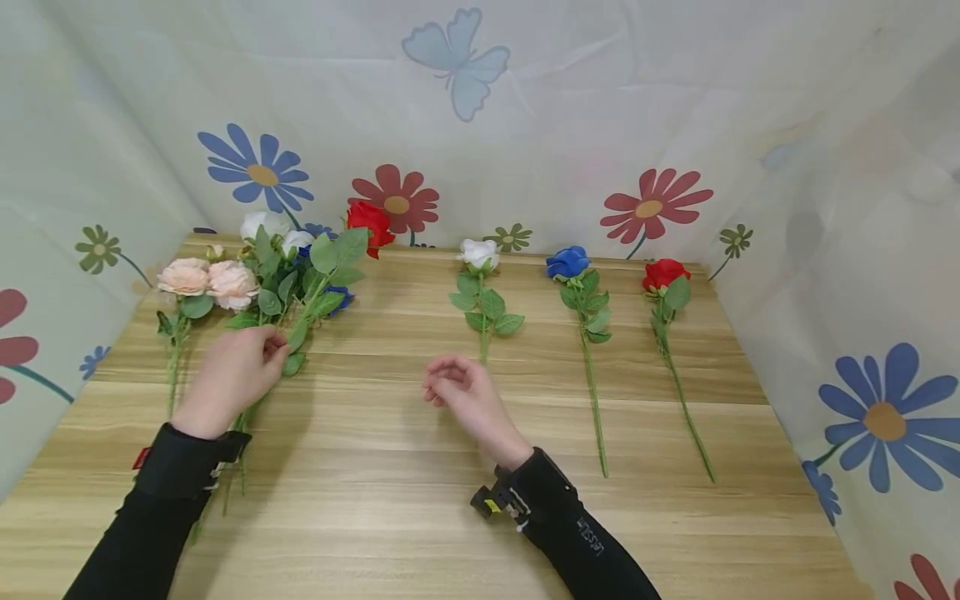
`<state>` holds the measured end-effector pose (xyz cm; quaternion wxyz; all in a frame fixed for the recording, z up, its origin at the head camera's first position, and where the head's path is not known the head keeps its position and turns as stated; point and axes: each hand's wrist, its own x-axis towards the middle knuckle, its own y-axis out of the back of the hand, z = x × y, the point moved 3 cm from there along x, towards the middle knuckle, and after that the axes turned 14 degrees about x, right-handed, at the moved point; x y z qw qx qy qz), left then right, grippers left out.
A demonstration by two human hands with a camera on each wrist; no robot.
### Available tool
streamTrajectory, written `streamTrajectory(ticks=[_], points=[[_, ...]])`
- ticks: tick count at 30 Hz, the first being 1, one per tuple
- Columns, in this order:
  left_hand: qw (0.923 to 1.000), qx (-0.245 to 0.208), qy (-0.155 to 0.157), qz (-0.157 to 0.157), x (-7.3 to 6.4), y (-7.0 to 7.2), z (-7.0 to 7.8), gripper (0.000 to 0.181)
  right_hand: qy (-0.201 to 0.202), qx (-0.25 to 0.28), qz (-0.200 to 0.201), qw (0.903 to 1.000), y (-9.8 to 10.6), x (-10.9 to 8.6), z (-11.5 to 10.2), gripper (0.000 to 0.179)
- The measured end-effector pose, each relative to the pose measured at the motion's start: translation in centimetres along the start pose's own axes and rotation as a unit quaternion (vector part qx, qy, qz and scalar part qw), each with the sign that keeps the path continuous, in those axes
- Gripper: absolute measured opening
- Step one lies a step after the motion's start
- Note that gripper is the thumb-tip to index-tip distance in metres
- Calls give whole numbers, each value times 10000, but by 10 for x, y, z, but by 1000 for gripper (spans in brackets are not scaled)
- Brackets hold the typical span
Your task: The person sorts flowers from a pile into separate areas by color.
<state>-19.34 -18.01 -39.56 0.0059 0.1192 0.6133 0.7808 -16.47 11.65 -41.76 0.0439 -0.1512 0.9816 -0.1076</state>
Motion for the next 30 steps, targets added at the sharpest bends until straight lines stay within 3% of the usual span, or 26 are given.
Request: streamTrajectory(ticks=[6, 14, 20, 30], points=[[9968, -757, -213, 166, 16, -1, 30, 15, 183, 14, 221, 9996, 7, 2, -6, 19], [9811, -1902, -361, 45, 35, -9, 68, 20, 355, 19, 346, 9988, 20, 4, -13, 24], [9641, -2614, -426, -210, 41, -17, 86, 21, 345, -166, 304, 9988, 23, 5, -14, 26], [9249, -3722, -486, -613, 43, -39, 97, 24, 161, -696, 111, 9974, 23, 6, -10, 26]])
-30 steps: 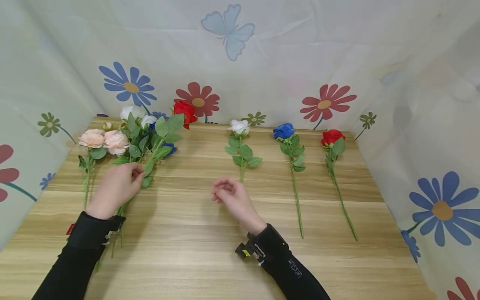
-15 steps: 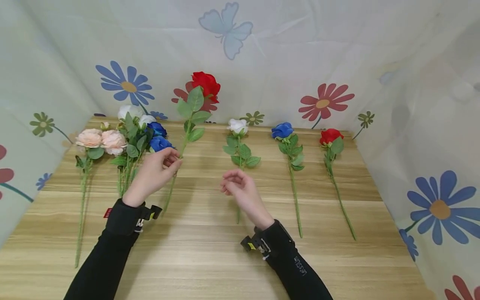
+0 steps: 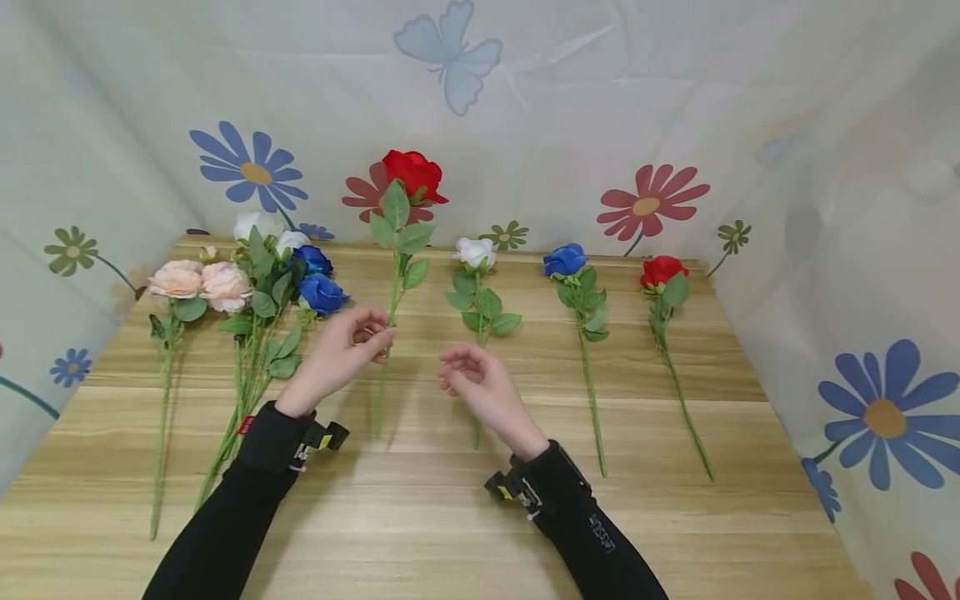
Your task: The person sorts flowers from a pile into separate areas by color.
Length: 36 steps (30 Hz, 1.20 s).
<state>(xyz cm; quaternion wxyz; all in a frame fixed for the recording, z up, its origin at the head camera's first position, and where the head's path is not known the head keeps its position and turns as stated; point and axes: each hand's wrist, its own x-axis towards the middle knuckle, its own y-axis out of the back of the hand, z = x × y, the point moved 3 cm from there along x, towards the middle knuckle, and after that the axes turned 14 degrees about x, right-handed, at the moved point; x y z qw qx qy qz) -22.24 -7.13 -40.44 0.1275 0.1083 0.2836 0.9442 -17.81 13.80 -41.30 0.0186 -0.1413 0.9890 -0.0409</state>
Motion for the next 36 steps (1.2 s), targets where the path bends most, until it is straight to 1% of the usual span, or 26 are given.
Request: streamTrajectory(ticks=[5, 12, 17, 22, 28, 31, 36], points=[[9995, -269, 28, -143, 1, -7, 3, 27, -39, -224, -309, 9993, -1, 1, 4, 30], [9984, -495, -135, -218, 3, -17, 5, 18, -222, -362, -751, 9963, -7, 0, 8, 33], [9976, -619, -65, -299, 3, -19, 7, 17, -296, -375, -1018, 9937, -10, -1, 11, 34], [9970, -696, 7, -351, 2, -20, 7, 16, -526, -330, -1207, 9907, -12, -3, 13, 35], [9961, -754, 5, -465, 2, -23, 7, 25, -599, -516, -1399, 9870, -13, -5, 14, 36], [9976, -535, -67, -440, 2, -24, 6, 26, -636, -533, -1459, 9858, -14, -5, 15, 37], [9996, -14, -192, -229, 2, -25, 7, 21, -590, -446, -1534, 9854, -16, -4, 18, 35]])
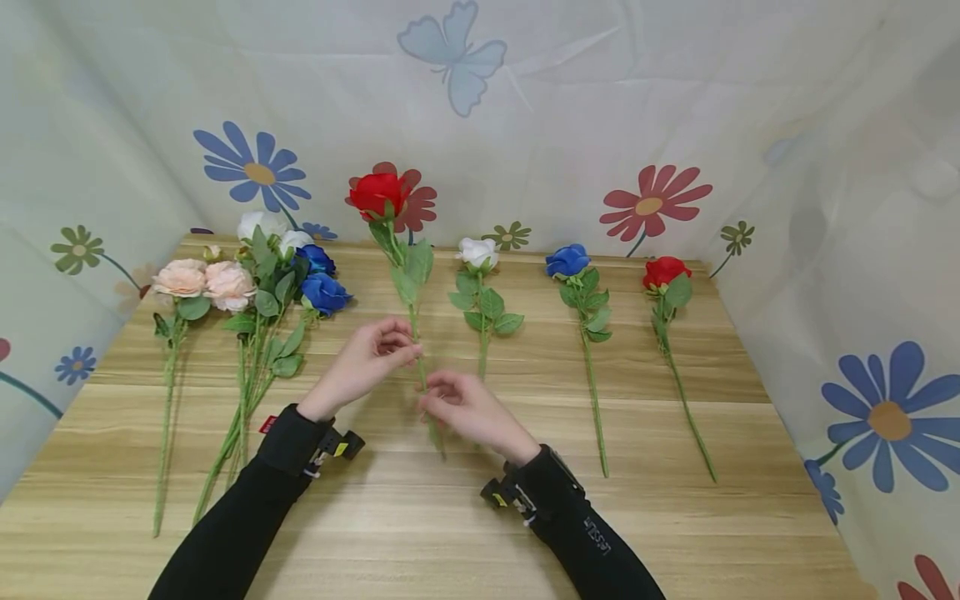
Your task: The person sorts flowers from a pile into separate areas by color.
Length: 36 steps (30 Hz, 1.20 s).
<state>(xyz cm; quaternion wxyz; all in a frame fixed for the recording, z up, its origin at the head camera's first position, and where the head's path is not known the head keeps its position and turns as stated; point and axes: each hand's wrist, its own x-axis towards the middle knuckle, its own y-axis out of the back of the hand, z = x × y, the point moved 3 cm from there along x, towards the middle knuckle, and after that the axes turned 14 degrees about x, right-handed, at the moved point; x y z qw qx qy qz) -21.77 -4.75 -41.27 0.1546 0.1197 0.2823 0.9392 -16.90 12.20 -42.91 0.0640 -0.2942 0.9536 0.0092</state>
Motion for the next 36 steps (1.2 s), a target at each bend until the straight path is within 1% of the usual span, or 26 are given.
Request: streamTrajectory(ticks=[4, 9, 13, 18, 25, 28, 33, 36], points=[[9997, 218, -61, 56, 0, -2, 0, 18, 64, 24, -39, 10000, -1, 1, 1, 30], [9995, 322, -76, -6, -1, -3, 1, 21, 68, 1, -33, 10000, -2, 1, 2, 26], [9993, 377, -26, -55, 0, -4, 2, 23, 85, 57, -63, 9999, -2, 2, 3, 24], [9992, 387, -38, -40, 0, -4, 3, 25, 53, 87, -37, 9999, -1, 2, 3, 23], [9996, 246, -165, 24, -1, -2, 0, 26, 58, -1, -32, 10000, 0, 0, 1, 24], [9994, 260, -201, 70, -2, -1, 0, 26, 54, -24, -1, 10000, 2, -1, 1, 25], [9986, 488, -92, 160, -3, 1, 1, 28, 30, -41, 127, 9999, 7, -3, -2, 26], [9972, 721, -37, 220, -5, 3, 0, 30, 22, -40, 188, 9998, 10, -5, -4, 26]])
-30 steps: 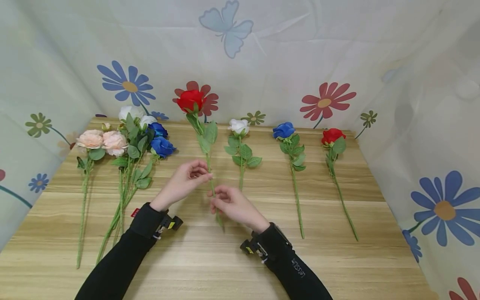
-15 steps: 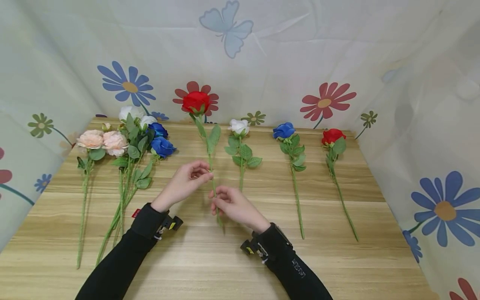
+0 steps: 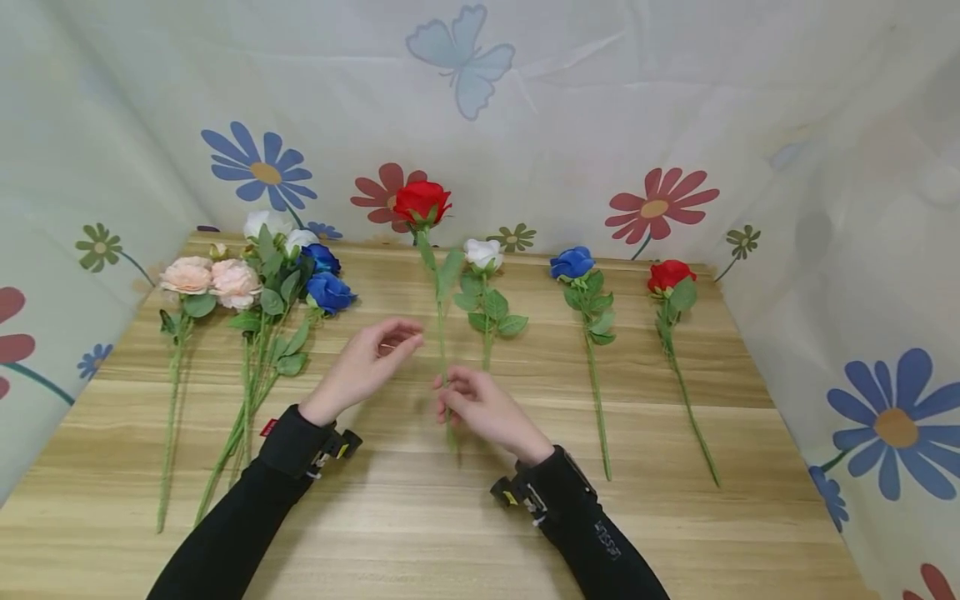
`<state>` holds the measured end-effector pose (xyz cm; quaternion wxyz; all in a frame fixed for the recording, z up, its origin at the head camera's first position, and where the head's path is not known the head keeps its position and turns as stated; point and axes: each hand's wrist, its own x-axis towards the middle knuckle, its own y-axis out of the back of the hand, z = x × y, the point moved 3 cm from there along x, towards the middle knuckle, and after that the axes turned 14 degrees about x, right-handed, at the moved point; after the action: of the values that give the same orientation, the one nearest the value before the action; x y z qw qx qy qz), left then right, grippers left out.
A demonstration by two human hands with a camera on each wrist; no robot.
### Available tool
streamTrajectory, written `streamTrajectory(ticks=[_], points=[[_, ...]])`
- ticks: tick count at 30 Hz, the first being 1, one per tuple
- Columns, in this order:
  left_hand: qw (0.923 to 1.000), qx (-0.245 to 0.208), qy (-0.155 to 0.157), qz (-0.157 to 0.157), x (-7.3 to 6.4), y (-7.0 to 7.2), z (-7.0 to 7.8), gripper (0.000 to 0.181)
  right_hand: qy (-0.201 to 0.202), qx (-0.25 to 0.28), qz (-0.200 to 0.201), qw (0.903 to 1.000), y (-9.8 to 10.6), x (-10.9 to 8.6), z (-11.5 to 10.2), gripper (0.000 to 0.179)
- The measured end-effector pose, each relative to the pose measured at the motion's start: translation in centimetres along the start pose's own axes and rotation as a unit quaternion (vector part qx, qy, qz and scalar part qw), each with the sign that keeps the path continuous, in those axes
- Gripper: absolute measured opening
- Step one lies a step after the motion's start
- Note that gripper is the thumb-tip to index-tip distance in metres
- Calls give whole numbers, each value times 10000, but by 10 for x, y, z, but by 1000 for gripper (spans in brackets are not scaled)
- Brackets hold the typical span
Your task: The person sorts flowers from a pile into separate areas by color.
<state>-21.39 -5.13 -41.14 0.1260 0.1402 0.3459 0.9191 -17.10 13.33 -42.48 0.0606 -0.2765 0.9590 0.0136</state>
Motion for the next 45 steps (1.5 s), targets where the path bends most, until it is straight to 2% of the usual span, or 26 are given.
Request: streamTrajectory(ticks=[11, 16, 23, 29, 35, 40, 45], points=[[9964, 789, -102, 291, -7, 16, -4, 29, -37, -178, 317, 9993, 32, -19, -5, 28], [9926, 1141, -196, 375, -13, 23, -5, 30, -22, -558, 571, 9968, 57, -35, -3, 27], [9899, 1387, -98, 262, -22, 32, -10, 33, -167, -853, 1055, 9906, 96, -64, -1, 28], [9880, 1504, -148, 332, -27, 38, -15, 32, -181, -1319, 1450, 9804, 130, -90, -5, 28], [9841, 1700, -235, 463, -31, 42, -22, 30, -190, -2083, 1836, 9605, 163, -111, -8, 29], [9834, 1754, -221, 410, -35, 46, -24, 31, -90, -2736, 2197, 9364, 188, -128, -8, 27], [9851, 1678, -136, 339, -39, 47, -26, 32, -110, -3604, 2531, 8977, 210, -145, -6, 24]])
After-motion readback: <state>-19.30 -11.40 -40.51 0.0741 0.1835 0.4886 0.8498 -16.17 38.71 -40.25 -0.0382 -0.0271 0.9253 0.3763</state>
